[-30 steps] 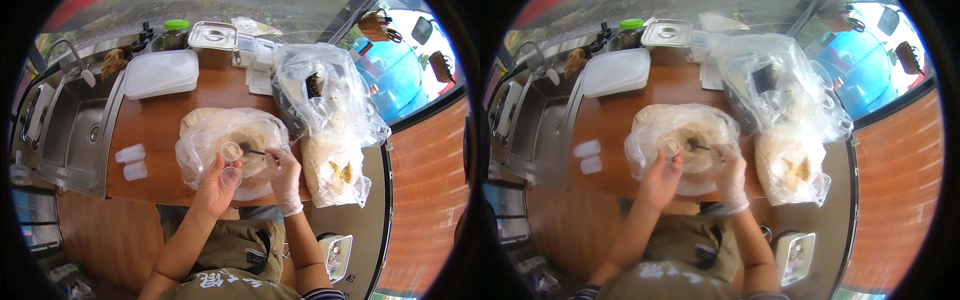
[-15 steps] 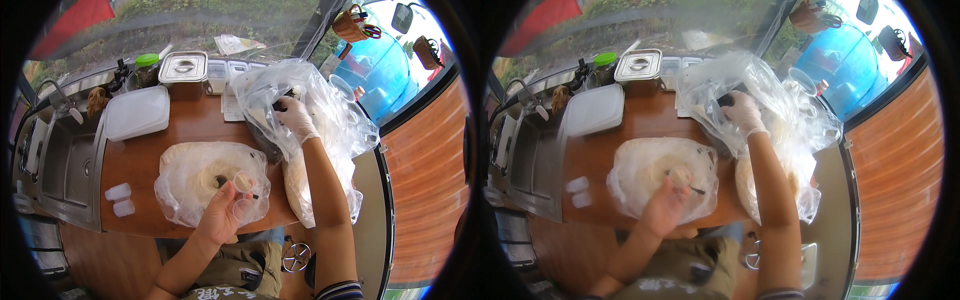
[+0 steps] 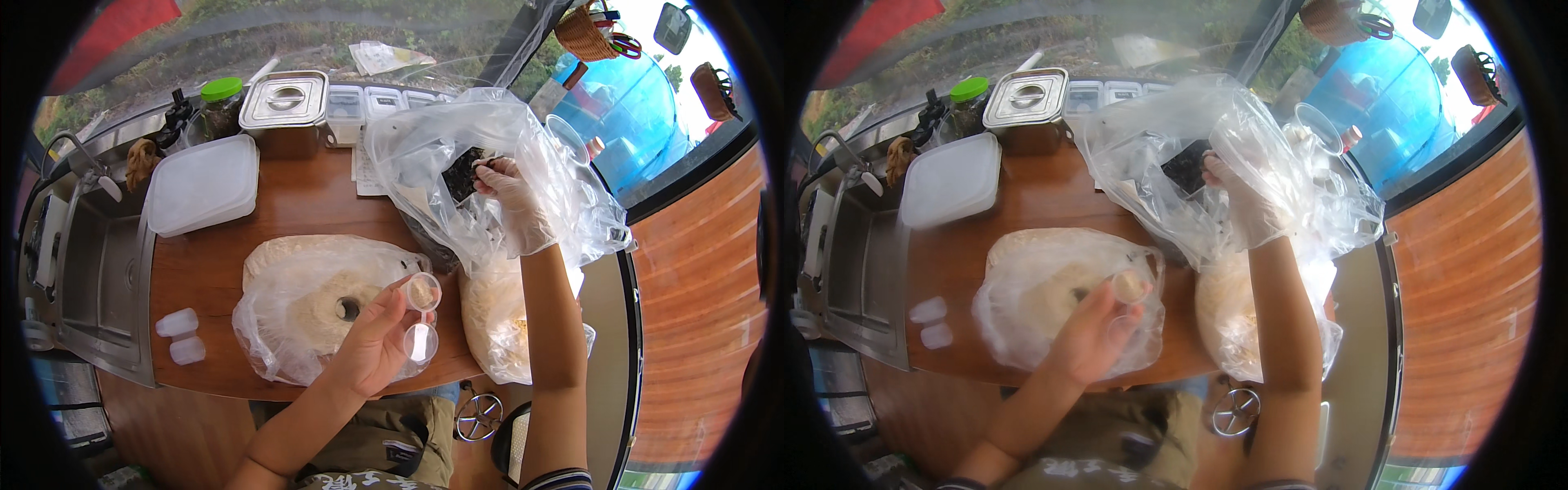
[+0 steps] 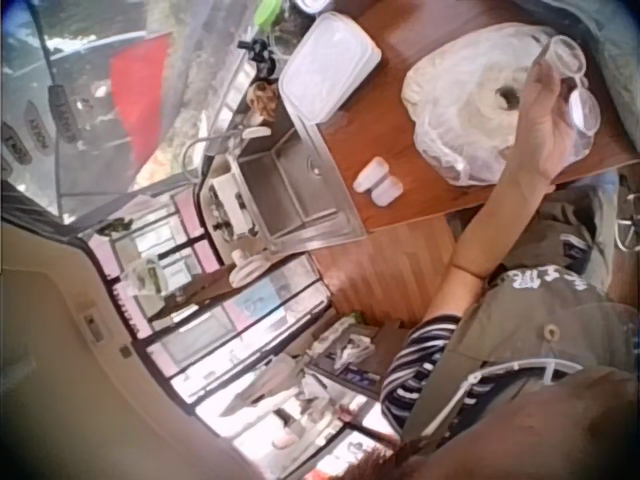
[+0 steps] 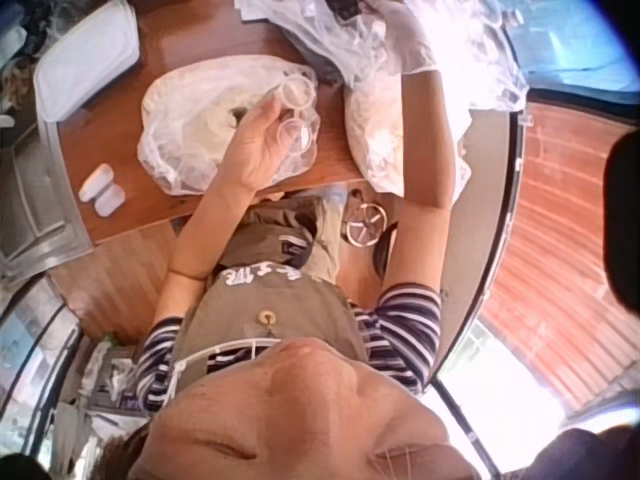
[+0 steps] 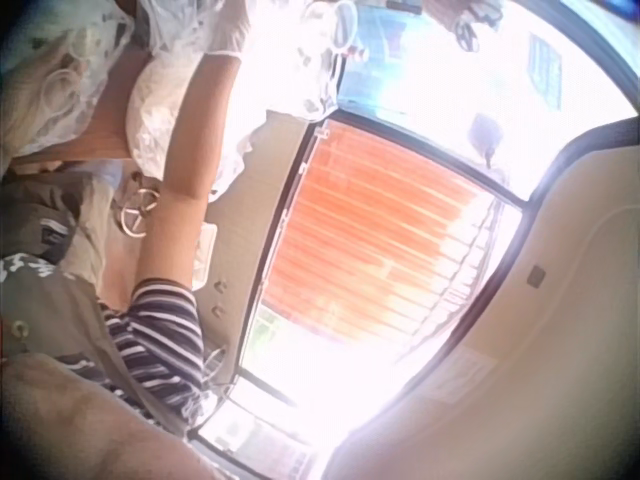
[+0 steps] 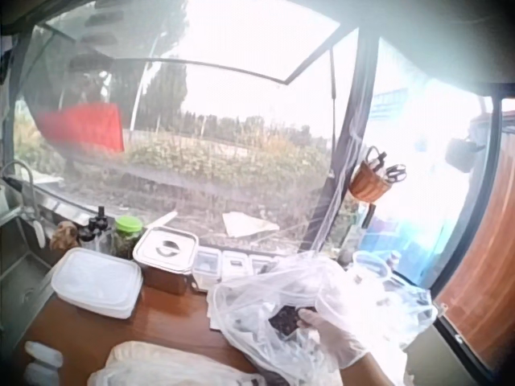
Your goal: The person assembles small food items by scooping a white paste into plastic cups, adding dark and yellow toppings, and placing the finished cups into a white basket. The process is repeated multiple times.
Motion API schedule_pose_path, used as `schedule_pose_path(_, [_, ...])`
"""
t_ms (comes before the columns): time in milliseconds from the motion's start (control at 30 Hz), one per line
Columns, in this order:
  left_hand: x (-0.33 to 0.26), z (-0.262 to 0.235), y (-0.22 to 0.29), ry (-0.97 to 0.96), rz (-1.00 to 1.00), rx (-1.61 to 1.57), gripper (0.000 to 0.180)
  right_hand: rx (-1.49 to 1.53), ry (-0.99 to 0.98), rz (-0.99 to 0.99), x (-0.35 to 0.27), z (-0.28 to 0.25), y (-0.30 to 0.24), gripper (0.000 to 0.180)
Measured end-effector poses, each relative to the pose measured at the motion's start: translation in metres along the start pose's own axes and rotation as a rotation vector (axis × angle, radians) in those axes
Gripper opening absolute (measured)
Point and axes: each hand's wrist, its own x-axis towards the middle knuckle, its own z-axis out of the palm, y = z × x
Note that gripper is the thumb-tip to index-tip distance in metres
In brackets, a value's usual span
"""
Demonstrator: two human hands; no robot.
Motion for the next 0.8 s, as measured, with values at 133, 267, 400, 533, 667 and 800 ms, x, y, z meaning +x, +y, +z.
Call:
schedule_pose_path(133, [0.006, 0.003, -0.004, -0.078, -0.023, -0.069, 0.044, 0.022, -0.04, 0.028, 0.0, -0.004, 0.0, 0.024])
schedule_pose_path(267, [0.002, 0.005, -0.007, -0.023, -0.036, -0.013, 0.048, -0.069, -0.22, 0.027, 0.011, -0.004, 0.01, 0.034])
schedule_pose_path(400, [-0.002, 0.005, -0.007, 0.03, -0.026, -0.001, 0.049, -0.88, 0.035, -0.295, 0.026, -0.007, 0.015, 0.043])
schedule_pose_path(533, [-0.004, 0.006, -0.006, 0.003, -0.029, -0.02, 0.049, -1.324, -0.078, 0.011, 0.027, -0.019, 0.02, 0.039])
schedule_pose_path(667, [-0.007, 0.006, -0.004, 0.005, -0.009, -0.017, 0.049, -1.122, -0.057, 0.022, 0.027, -0.026, 0.033, 0.029])
schedule_pose_path(800, [-0.01, 0.004, -0.001, -0.007, -0.005, -0.032, 0.048, -0.77, 0.13, -0.161, 0.033, -0.026, 0.037, 0.021])
